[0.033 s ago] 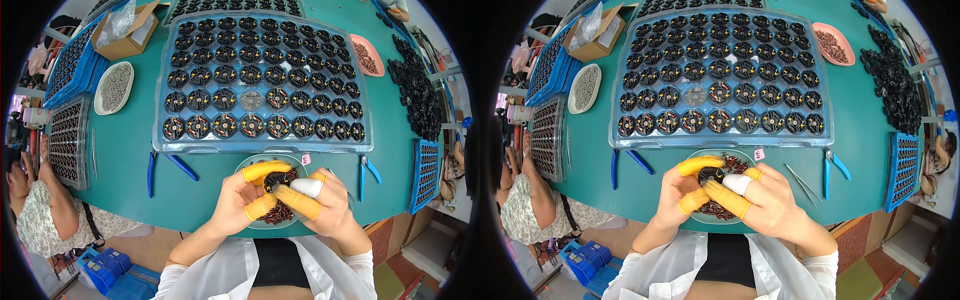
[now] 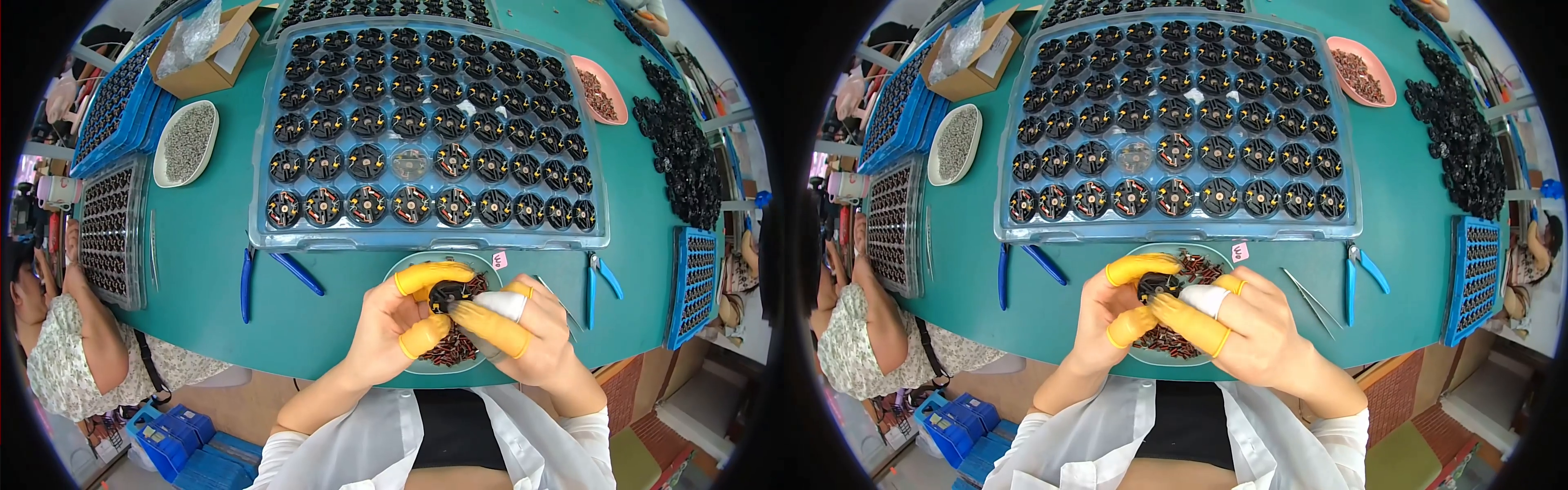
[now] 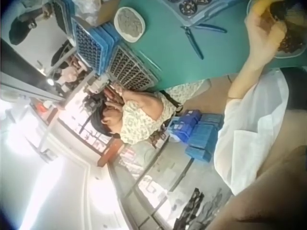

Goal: The person assembles small electronic components into a component tray by hand, picking them from a sorting bowl and placing them into the tray.

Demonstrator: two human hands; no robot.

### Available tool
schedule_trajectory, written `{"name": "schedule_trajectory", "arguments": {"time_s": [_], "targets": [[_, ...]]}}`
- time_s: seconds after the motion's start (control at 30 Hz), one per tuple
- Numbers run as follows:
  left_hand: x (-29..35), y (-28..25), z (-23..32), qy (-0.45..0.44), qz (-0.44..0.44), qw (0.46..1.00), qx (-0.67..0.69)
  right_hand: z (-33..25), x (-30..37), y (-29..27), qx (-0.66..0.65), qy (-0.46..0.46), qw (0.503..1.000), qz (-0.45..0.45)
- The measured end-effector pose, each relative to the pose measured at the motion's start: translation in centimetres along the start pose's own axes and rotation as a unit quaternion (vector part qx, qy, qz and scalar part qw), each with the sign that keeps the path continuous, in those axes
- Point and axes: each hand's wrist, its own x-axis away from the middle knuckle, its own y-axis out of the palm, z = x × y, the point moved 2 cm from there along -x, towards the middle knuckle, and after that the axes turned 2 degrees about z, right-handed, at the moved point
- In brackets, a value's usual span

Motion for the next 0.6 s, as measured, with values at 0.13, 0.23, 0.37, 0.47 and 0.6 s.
{"name": "schedule_trajectory", "arguments": {"time_s": [0.13, 0.23, 0.37, 0.47, 0.6], "targets": [[0.0, 0.2, -0.1, 0.059, 0.011, 0.998, -0.031, 0.3, 0.4, 0.3, -0.086, 0.037, 0.995, 0.046], [0.2, 0.4, -0.2, 0.08, 0.032, 0.995, -0.055, 0.8, 1.3, 0.9, -0.211, 0.121, 0.969, 0.046], [0.1, 0.7, 0.0, 0.103, 0.02, 0.99, -0.094, 0.7, 1.6, 1.3, -0.397, 0.3, 0.863, 0.081], [0.1, 0.9, -0.1, 0.124, 0.037, 0.986, -0.103, 0.8, 1.6, 1.4, -0.437, 0.325, 0.836, 0.067], [-0.1, 1.5, 0.3, 0.168, 0.041, 0.973, -0.156, 0.4, 1.3, 1.2, -0.439, 0.291, 0.847, 0.07]]}}
